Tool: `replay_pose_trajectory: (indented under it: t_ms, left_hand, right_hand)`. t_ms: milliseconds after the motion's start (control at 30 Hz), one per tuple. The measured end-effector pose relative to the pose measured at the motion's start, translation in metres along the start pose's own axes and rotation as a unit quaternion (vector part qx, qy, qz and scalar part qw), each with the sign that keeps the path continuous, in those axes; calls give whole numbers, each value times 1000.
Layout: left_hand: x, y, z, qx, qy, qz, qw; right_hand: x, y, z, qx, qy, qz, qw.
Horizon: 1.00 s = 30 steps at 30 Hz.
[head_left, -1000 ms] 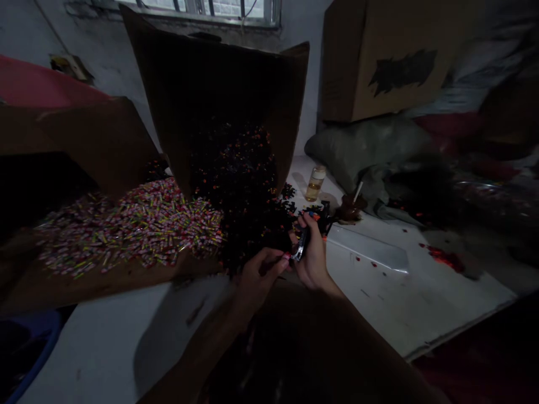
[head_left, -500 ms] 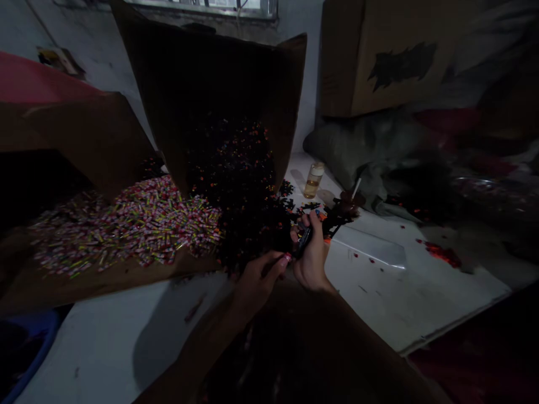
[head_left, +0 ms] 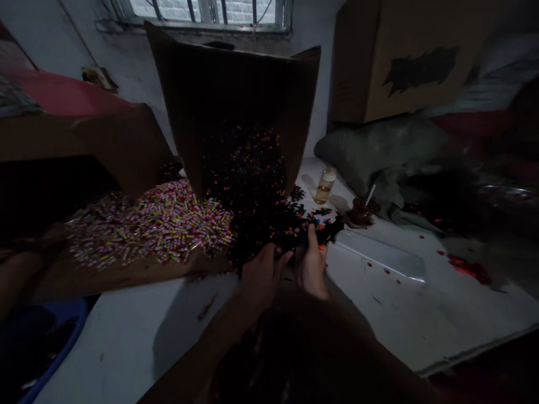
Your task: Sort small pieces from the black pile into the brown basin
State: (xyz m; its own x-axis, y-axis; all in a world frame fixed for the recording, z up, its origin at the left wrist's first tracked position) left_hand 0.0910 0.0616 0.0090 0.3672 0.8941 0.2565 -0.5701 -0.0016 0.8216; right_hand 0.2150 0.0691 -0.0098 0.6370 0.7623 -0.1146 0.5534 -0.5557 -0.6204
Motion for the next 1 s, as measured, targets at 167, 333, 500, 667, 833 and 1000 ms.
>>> replay_pose_trajectory:
  t_ms: [167, 333, 500, 667, 833, 1000]
  left_hand:
    - [3, 4, -7, 91, -65, 15, 994]
    - [7, 8, -10, 89, -61, 29, 994]
    - [6, 45, -24, -59, 32, 122, 990]
    - [-22, 72, -17, -185, -17, -11, 982]
    - [-21, 76, -34, -349, 64, 106, 929]
    - [14, 39, -54, -623, 192, 130, 747]
  right_hand:
    - [-1, 3, 9, 35, -38, 38, 998]
    - [-2, 0, 10, 22, -54, 11, 998]
    - [6, -5, 2, 58, -41, -43, 997]
    - [16, -1, -2, 39, -72, -46, 996]
    - [6, -14, 0, 23, -137, -137, 981]
    - [-9, -23, 17, -59, -189, -206, 958]
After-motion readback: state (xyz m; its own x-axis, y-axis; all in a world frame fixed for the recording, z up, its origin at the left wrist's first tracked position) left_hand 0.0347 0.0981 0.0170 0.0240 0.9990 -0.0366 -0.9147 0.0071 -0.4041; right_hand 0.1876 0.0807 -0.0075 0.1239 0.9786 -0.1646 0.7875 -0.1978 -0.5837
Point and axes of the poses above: each hand's wrist, its own x-axis towards the middle knuckle, its own y-axis out of the back of the hand, z = x × y, the point moved 5 cm from there along x, towards the middle knuckle, and after that the axes turned 4 degrees about -y, right-handed, at the moved point
